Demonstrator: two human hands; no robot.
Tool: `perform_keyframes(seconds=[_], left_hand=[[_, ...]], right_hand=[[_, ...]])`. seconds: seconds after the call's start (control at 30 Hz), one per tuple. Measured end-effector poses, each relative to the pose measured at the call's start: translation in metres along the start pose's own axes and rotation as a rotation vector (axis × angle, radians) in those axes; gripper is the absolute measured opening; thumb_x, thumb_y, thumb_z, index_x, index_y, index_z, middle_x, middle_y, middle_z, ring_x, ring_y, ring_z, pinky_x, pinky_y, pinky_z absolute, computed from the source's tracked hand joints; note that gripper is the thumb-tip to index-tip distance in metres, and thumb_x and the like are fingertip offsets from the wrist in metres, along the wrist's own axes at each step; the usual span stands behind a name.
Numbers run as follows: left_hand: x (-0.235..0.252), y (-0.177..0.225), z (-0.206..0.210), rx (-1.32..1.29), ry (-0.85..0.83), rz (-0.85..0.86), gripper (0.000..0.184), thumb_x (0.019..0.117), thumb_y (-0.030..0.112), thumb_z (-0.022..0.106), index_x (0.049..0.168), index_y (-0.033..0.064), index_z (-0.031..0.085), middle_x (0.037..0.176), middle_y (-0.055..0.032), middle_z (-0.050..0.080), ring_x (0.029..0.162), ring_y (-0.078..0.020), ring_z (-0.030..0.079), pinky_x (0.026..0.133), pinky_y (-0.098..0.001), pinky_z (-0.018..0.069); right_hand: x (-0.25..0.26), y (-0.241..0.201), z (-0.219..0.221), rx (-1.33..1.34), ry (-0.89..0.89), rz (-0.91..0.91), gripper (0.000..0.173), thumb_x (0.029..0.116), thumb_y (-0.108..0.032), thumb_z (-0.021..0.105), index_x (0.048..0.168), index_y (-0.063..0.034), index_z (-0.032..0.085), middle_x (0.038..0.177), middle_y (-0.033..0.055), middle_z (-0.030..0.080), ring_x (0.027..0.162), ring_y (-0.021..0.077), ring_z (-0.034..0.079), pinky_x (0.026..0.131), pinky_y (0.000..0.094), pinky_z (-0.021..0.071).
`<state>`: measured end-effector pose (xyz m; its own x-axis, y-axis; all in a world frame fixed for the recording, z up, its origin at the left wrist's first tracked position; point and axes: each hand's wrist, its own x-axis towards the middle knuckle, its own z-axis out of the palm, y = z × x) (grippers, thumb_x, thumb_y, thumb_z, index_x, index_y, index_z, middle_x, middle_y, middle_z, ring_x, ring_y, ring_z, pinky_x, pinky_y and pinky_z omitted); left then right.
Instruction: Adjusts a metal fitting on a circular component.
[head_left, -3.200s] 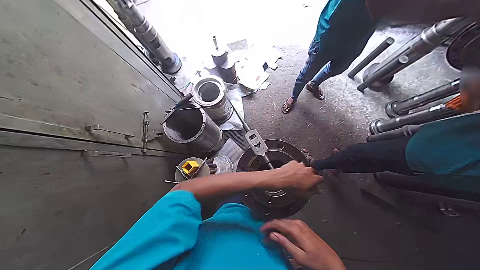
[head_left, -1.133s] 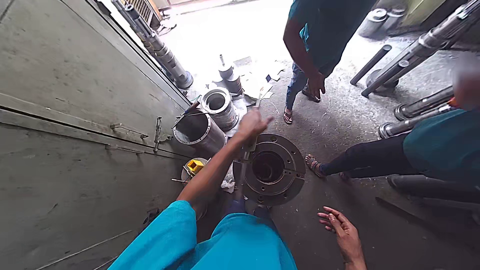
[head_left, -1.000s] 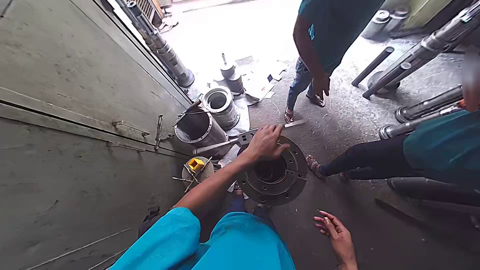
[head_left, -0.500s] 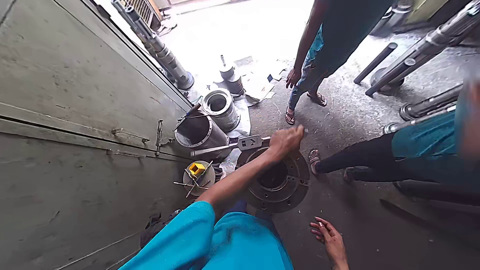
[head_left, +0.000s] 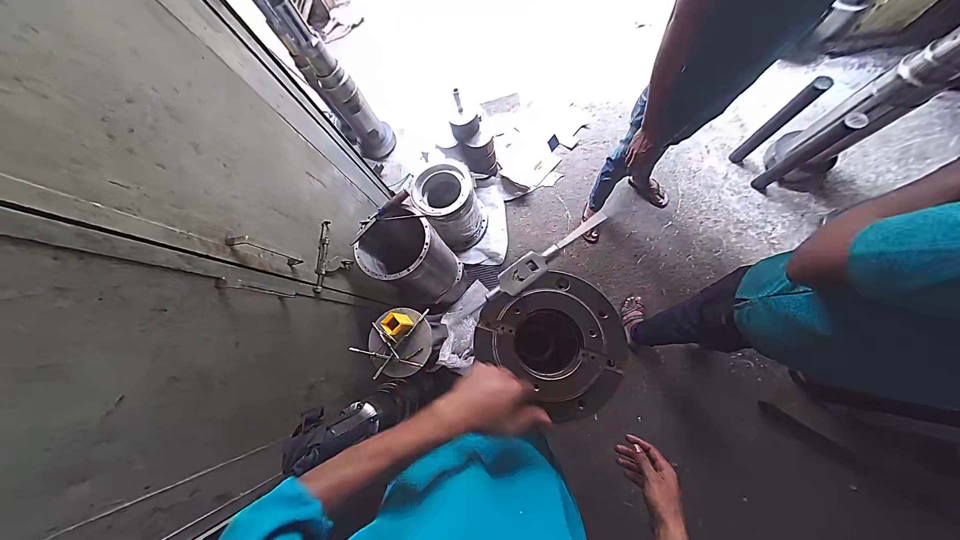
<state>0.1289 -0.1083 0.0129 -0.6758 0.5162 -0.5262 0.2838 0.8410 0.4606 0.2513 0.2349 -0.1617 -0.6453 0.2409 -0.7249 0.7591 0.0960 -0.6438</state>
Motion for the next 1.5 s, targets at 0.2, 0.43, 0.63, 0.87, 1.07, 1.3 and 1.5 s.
perform_keyframes(seconds=[0.2,0.43,0.63,0.87,1.07,1.3,1.5], left_hand=[[0.017,-0.111,-0.106,-0.168,0.641,-0.444,0.055,0.1078,0.055,0.035,0.122,0.0154,0.070,0.098,-0.0184,0.072,0.092,-0.0405,0.069,0.076,-0.0672,0.0509],[0.162,0.015,-0.109,-0.078,0.278,-0.133,0.076,0.0965,0.065,0.054,0.130,-0.0035,0.058,0.114,-0.0241,0.066,0.106,-0.0387,0.068,0.086,-0.0594,0.0552],[0.014,-0.032,-0.011,0.074,0.091,0.213,0.063,0.1006,0.061,0.047,0.091,0.0037,0.071,0.083,-0.0183,0.070,0.085,-0.0396,0.070,0.074,-0.0631,0.0522],[0.079,-0.114,-0.102,-0.226,0.650,-0.355,0.052,0.1094,0.047,0.035,0.131,0.0133,0.067,0.112,-0.0166,0.073,0.106,-0.0366,0.070,0.090,-0.0644,0.0515],[0.148,0.024,-0.092,-0.029,0.164,0.291,0.050,0.1032,0.053,0.051,0.122,0.0122,0.071,0.107,-0.0141,0.073,0.103,-0.0326,0.070,0.090,-0.0603,0.0534],[0.006,-0.111,-0.058,-0.322,0.001,-0.133,0.047,0.1080,0.040,0.048,0.115,0.0011,0.072,0.100,-0.0189,0.073,0.094,-0.0322,0.071,0.091,-0.0578,0.0535],[0.117,-0.062,-0.112,-0.421,0.434,-0.375,0.058,0.1061,0.046,0.051,0.145,0.0030,0.050,0.123,-0.0217,0.067,0.115,-0.0371,0.065,0.102,-0.0591,0.0474]], right_hand=[[0.000,0.014,-0.006,0.049,0.012,0.026,0.031,0.1104,-0.015,0.042,0.130,0.0010,0.061,0.101,0.0146,0.075,0.080,0.0189,0.073,0.067,0.0327,0.0589],[0.001,0.012,0.004,0.080,0.026,-0.024,0.030,0.1099,-0.014,0.043,0.129,0.0017,0.061,0.100,0.0141,0.075,0.079,0.0182,0.073,0.065,0.0315,0.0591],[-0.009,0.050,0.009,0.134,0.066,0.068,0.032,0.1106,-0.016,0.042,0.130,0.0016,0.061,0.101,0.0152,0.074,0.079,0.0190,0.072,0.065,0.0325,0.0574],[0.005,0.052,0.007,0.154,0.137,0.090,0.030,0.1104,-0.016,0.045,0.128,0.0023,0.062,0.098,0.0153,0.074,0.073,0.0163,0.069,0.060,0.0302,0.0549],[0.013,0.037,0.002,0.125,0.092,-0.005,0.030,0.1101,-0.016,0.045,0.127,0.0015,0.062,0.099,0.0146,0.075,0.076,0.0171,0.072,0.062,0.0305,0.0568],[-0.026,0.073,-0.004,0.198,0.200,0.121,0.031,0.1105,-0.015,0.042,0.129,0.0032,0.059,0.098,0.0142,0.073,0.073,0.0135,0.069,0.060,0.0284,0.0541],[0.004,0.052,0.004,0.150,0.115,0.060,0.031,0.1104,-0.016,0.044,0.128,0.0035,0.061,0.098,0.0157,0.074,0.073,0.0156,0.069,0.061,0.0299,0.0553]])
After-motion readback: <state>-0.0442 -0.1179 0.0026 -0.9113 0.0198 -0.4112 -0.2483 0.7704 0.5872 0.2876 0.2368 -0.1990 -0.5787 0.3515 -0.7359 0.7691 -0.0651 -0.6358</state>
